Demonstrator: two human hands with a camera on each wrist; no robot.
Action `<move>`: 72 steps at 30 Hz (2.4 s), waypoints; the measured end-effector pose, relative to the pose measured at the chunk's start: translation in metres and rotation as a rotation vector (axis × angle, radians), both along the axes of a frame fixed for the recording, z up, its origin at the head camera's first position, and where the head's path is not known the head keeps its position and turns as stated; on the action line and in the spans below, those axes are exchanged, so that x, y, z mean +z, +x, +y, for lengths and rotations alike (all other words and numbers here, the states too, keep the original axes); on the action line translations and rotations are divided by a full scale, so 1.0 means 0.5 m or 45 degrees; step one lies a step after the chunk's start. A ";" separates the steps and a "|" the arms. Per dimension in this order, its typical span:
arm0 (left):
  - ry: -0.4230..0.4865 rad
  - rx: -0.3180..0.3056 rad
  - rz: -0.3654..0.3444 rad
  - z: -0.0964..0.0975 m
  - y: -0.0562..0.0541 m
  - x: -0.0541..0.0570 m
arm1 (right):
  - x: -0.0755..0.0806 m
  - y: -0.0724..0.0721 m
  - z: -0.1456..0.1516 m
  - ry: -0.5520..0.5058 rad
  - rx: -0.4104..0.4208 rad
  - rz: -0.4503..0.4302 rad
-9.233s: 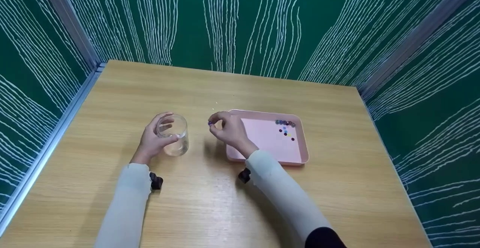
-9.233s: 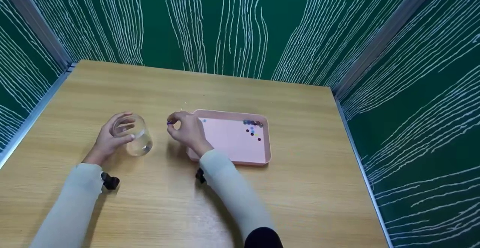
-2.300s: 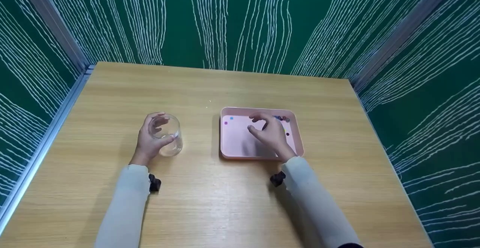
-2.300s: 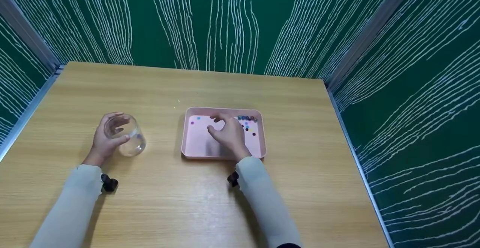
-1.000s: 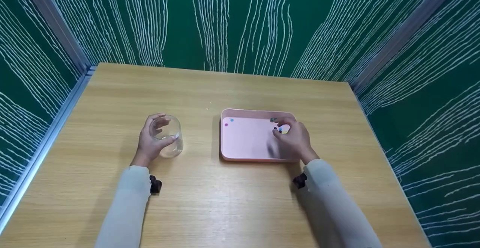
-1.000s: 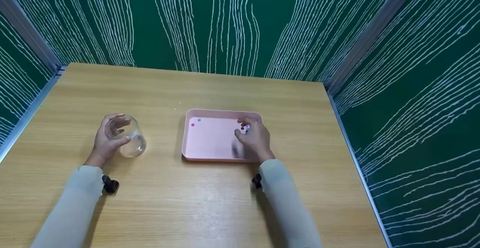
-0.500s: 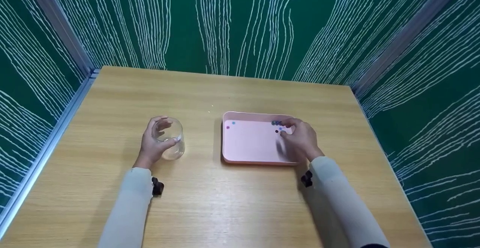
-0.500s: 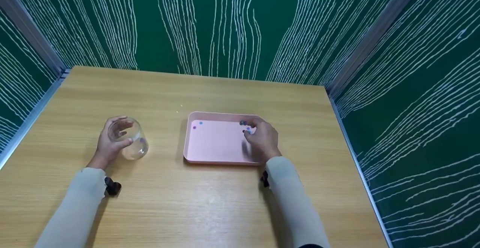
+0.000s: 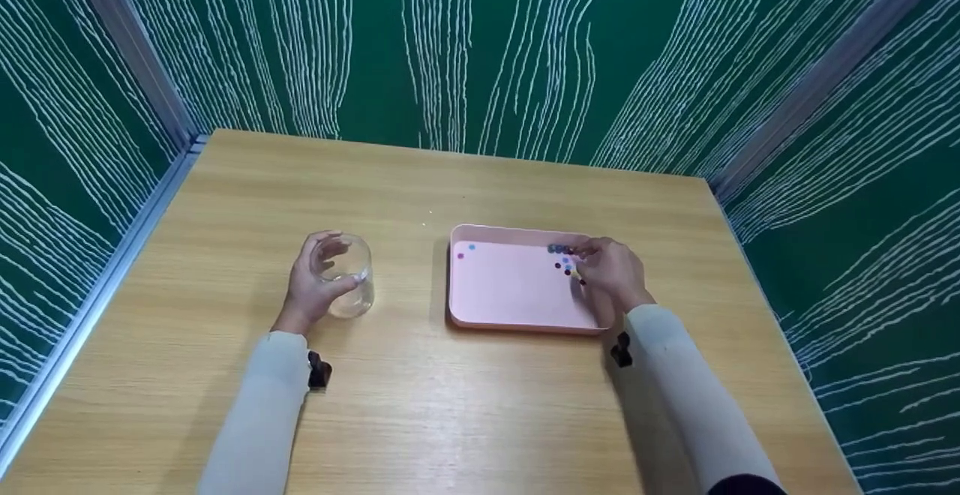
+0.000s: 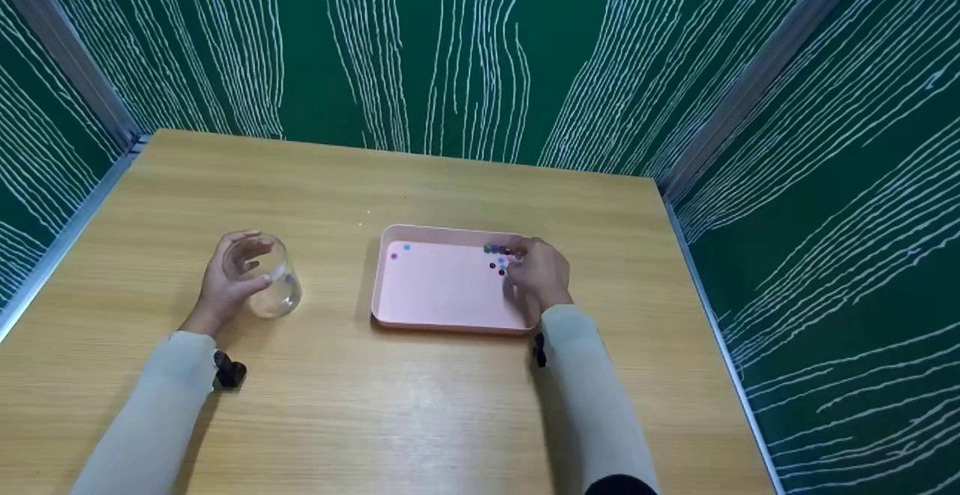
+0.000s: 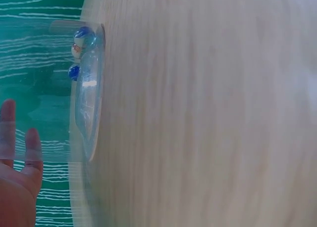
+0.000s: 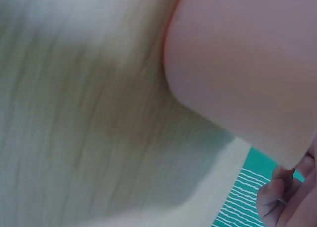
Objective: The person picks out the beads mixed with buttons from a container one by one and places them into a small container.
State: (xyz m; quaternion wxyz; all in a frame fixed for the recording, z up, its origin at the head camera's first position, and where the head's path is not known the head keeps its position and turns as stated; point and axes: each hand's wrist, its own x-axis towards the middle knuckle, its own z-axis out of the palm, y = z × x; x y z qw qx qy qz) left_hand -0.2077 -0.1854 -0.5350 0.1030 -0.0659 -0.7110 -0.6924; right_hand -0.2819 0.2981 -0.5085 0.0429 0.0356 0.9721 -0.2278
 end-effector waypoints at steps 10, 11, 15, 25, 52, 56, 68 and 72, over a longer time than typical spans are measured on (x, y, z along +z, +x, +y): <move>0.011 -0.003 0.001 0.000 0.001 -0.001 | -0.011 -0.021 0.010 0.177 0.130 -0.005; 0.006 -0.004 0.001 0.000 0.000 -0.001 | -0.012 -0.023 0.010 0.180 0.137 -0.010; -0.004 -0.002 -0.010 -0.001 -0.001 -0.002 | -0.016 -0.027 0.010 0.166 0.145 -0.028; 0.043 -0.025 -0.054 0.002 0.011 0.024 | -0.021 -0.024 0.014 0.257 0.232 0.087; 0.030 -0.007 -0.037 -0.001 -0.002 -0.003 | -0.039 -0.031 0.008 0.314 0.219 0.140; 0.021 0.010 -0.027 0.001 -0.001 -0.002 | -0.040 -0.031 0.008 0.321 0.223 0.132; 0.042 0.024 -0.022 0.001 -0.002 -0.005 | -0.035 -0.035 0.008 0.286 0.226 0.080; 0.028 0.029 -0.034 0.001 -0.002 -0.003 | -0.033 -0.040 0.007 0.276 0.221 0.032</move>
